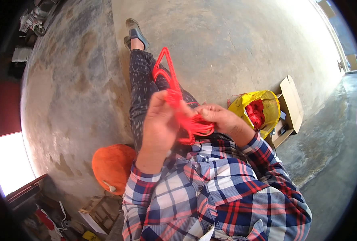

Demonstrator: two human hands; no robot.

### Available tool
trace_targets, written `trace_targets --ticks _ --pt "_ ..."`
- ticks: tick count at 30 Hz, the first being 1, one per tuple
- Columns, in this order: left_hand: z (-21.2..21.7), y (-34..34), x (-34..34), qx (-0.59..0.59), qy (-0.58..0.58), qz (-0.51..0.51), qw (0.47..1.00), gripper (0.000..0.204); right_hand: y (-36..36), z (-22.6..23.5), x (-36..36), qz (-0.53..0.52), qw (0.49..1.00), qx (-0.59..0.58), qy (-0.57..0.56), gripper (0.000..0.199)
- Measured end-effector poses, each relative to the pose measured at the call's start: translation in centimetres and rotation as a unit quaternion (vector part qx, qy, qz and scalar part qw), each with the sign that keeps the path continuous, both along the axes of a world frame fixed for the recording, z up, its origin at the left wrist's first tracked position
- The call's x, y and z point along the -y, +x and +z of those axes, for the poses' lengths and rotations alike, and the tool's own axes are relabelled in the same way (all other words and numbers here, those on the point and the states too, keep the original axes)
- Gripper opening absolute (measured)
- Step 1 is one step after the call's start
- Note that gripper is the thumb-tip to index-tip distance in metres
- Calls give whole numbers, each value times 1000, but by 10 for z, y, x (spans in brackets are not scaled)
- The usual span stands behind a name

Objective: Wrapping red string or cord around a red plastic furniture frame.

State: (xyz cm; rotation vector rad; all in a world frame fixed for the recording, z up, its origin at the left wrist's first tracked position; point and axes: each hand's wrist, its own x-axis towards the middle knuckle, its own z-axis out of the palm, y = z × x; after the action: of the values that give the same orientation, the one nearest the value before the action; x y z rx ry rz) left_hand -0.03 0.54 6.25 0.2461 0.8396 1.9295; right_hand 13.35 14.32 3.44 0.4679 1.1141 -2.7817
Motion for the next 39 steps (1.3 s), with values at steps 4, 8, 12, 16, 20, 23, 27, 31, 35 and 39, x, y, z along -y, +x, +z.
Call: trace_targets --ticks 4,8,12,16,20,23,27,31,35,39 --pt "-13 -41 26 -20 49 -11 999 19 2 -14 -37 -66 992 -38 -100 23" --pt "-18 -42 30 -464 -223 -126 848 12 -7 -48 -55 -123 992 -3 36 22" --pt "-43 -17 21 -646 -215 -115 724 16 -28 -36 -31 82 928 103 349 22" --pt "-45 0 9 -623 -289 -10 727 15 -32 -33 -25 191 917 107 332 20" --pt "-66 -12 14 -461 -273 7 844 21 -23 -51 -40 49 844 -62 530 16" --pt "-76 -21 6 -277 -274 29 921 35 -13 -37 -61 -100 946 -9 310 12" --pt "-68 -23 -3 -40 -186 -89 978 36 4 3 -89 -249 951 -175 50 8" --pt "-72 -19 -4 -60 -193 -79 976 32 34 15 -132 -268 923 -269 -67 7" --pt "-66 -18 -9 -67 -192 -85 975 30 27 -3 -113 -319 941 -17 109 21" --pt "-75 -18 -8 -72 -190 -78 976 29 -16 -15 -25 -169 947 81 262 20"
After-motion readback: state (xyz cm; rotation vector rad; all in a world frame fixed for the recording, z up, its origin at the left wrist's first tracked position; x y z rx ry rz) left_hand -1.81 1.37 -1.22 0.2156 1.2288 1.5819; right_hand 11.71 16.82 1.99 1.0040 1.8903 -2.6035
